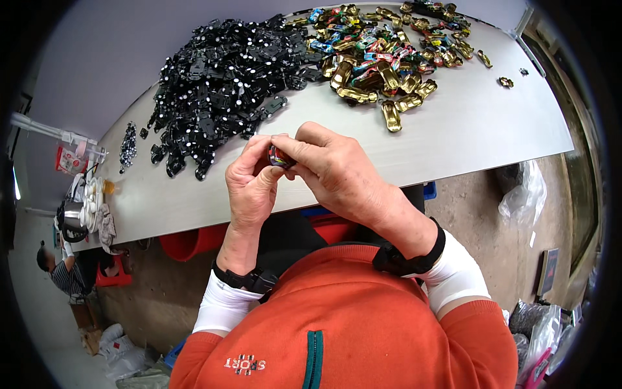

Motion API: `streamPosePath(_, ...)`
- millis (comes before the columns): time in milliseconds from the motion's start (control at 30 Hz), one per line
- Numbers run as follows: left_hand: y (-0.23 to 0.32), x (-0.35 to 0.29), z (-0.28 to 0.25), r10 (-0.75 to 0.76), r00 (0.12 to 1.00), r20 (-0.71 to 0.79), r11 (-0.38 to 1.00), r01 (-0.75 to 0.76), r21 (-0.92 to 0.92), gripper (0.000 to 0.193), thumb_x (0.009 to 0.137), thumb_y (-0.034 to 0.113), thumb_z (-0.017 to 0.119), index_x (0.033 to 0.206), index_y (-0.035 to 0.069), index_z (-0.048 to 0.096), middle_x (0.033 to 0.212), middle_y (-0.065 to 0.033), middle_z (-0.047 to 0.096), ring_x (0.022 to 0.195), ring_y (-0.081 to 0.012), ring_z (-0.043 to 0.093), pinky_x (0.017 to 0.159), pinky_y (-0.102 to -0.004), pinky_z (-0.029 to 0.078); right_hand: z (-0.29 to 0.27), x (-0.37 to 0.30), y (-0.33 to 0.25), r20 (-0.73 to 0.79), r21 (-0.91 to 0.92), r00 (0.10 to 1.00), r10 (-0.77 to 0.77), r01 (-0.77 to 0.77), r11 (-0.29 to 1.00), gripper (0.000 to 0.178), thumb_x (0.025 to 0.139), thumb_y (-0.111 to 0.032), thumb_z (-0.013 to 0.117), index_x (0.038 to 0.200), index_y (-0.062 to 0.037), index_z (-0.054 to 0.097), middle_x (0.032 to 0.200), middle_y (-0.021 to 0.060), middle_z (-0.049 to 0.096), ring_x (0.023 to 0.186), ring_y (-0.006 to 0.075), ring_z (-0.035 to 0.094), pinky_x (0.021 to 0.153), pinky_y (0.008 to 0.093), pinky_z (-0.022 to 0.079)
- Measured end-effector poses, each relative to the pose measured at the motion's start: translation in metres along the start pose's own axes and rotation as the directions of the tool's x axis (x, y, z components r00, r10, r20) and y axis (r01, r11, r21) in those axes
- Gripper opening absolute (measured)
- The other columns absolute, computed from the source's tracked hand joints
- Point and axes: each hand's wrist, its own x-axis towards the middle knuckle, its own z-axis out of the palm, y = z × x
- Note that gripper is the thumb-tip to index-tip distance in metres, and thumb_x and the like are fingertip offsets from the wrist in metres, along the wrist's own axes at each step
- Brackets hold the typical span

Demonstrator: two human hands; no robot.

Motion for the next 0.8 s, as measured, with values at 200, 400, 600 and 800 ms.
streamPosePath(200,-0.006,-0.001,0.004,0.053,0.999,-0.014,0.998,-0.053,0.016,0.038,0.082,0.001,0.065,0.118,-0.004,0.055,0.107,-0.0053,0.051,0.086,-0.0127,0.058,0.069,-0.0238,0.053,0.006,-0.002,0.003,-0.061,-0.010,0.998,-0.017,0.016,1.000,0.043,0.076,0.010,0.059,0.117,-0.0050,0.058,0.082,0.0088,0.054,0.062,0.0175,0.059,0.057,0.0273,0.052)
streamPosePath(400,0.000,-0.003,0.013,0.080,0.996,-0.039,0.996,-0.078,0.049,0.039,0.082,0.000,0.064,0.119,-0.004,0.054,0.109,-0.0065,0.048,0.087,-0.0135,0.058,0.067,-0.0248,0.057,0.005,-0.002,0.015,-0.027,0.176,1.000,0.004,0.001,0.984,0.044,0.075,0.012,0.059,0.116,-0.0056,0.060,0.086,0.0089,0.055,0.072,0.0190,0.060,0.061,0.0280,0.052)
streamPosePath(600,-0.004,-0.008,0.019,0.208,0.968,-0.141,0.958,-0.173,0.231,0.039,0.080,0.000,0.067,0.117,-0.004,0.056,0.110,-0.0069,0.047,0.089,-0.0138,0.058,0.068,-0.0239,0.057,0.017,-0.005,0.022,-0.192,0.173,0.981,0.009,0.024,0.985,0.049,0.070,0.011,0.064,0.115,-0.0048,0.060,0.093,0.0113,0.059,0.078,0.0217,0.061,0.065,0.0292,0.052)
streamPosePath(800,-0.002,-0.007,0.003,0.081,0.991,-0.110,0.993,-0.072,0.089,0.035,0.075,-0.006,0.070,0.107,-0.005,0.057,0.104,-0.0056,0.051,0.093,-0.0141,0.058,0.077,-0.0261,0.056,0.014,-0.007,0.017,-0.165,0.088,0.986,0.020,-0.006,0.996,0.048,0.068,0.009,0.067,0.113,-0.0036,0.059,0.086,0.0118,0.058,0.071,0.0226,0.059,0.058,0.0296,0.048)
